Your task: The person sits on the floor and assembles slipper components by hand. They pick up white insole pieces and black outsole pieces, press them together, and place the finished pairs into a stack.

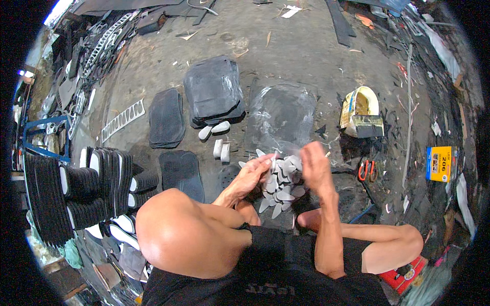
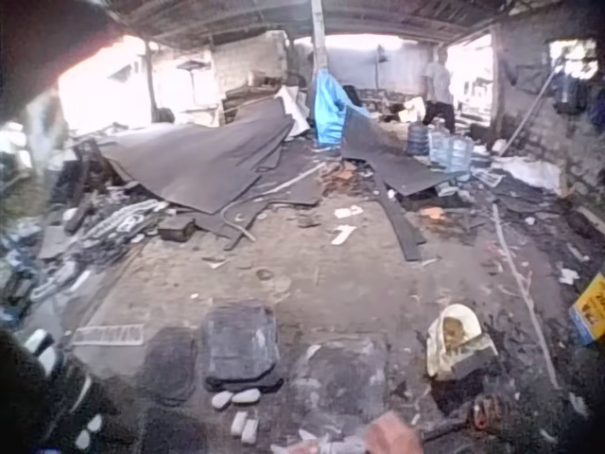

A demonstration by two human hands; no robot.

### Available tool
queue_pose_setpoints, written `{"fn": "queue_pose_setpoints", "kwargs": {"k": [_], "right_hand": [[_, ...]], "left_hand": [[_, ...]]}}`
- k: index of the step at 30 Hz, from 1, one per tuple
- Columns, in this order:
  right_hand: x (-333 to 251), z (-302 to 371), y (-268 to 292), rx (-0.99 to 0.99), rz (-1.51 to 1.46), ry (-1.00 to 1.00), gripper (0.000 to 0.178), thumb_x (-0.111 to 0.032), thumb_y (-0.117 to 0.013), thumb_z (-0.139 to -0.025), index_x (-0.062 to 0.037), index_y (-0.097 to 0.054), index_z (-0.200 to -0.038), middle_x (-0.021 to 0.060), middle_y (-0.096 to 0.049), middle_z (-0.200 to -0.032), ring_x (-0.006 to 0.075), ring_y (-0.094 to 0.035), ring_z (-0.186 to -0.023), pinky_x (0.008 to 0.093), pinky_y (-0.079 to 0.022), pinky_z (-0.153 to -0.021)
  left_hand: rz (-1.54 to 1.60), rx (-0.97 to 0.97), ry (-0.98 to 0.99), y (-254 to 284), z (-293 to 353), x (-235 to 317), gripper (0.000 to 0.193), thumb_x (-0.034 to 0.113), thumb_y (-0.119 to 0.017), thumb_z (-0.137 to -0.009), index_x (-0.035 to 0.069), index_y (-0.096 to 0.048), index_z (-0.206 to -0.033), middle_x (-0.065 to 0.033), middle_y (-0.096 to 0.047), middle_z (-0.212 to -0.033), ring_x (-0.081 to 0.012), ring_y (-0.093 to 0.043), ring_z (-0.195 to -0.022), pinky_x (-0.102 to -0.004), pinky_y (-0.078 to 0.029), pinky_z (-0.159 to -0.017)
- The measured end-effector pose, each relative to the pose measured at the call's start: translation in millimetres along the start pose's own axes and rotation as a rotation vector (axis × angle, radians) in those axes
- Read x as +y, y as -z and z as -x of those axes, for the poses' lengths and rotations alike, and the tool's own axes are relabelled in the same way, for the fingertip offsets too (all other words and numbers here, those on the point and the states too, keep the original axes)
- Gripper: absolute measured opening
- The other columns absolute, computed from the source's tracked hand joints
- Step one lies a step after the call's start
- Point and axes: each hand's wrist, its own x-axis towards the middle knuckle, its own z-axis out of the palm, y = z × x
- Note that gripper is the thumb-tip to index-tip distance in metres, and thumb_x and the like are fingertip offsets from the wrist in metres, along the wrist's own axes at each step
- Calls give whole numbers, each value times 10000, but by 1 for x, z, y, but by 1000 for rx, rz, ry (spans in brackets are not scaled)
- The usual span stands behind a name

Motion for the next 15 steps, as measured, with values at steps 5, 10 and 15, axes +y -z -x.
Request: {"fn": "queue_pose_setpoints", "kwargs": {"k": [5,10,15], "right_hand": [[4,2,21,-197,108,-85,301,-286,-704,-1031,-12,-634,-930,192,-641,-883,439,-651,-848,521,-508,-758],[10,17,-5,-280,88,-125,431,-347,-761,-988,18,-616,-811,196,-649,-753,399,-651,-730,490,-504,-698],[3,9,-1,-263,110,-191,396,-373,-676,-1042,10,-659,-942,247,-695,-925,480,-681,-906,561,-529,-819]], "left_hand": [[-1149,118,-205,0,12,26,460,377,-664,-1076,131,-672,-1464,-161,-628,-1266,-345,-610,-1149,-422,-498,-1016],[-1293,438,-565,32,-9,9,283,286,-768,-963,114,-805,-1185,-209,-614,-1398,-434,-553,-1319,-532,-481,-1066],[-1464,940,-182,95,-12,-5,744,376,-907,-781,27,-627,-1375,-262,-581,-1349,-425,-562,-1246,-548,-487,-1044]]}}
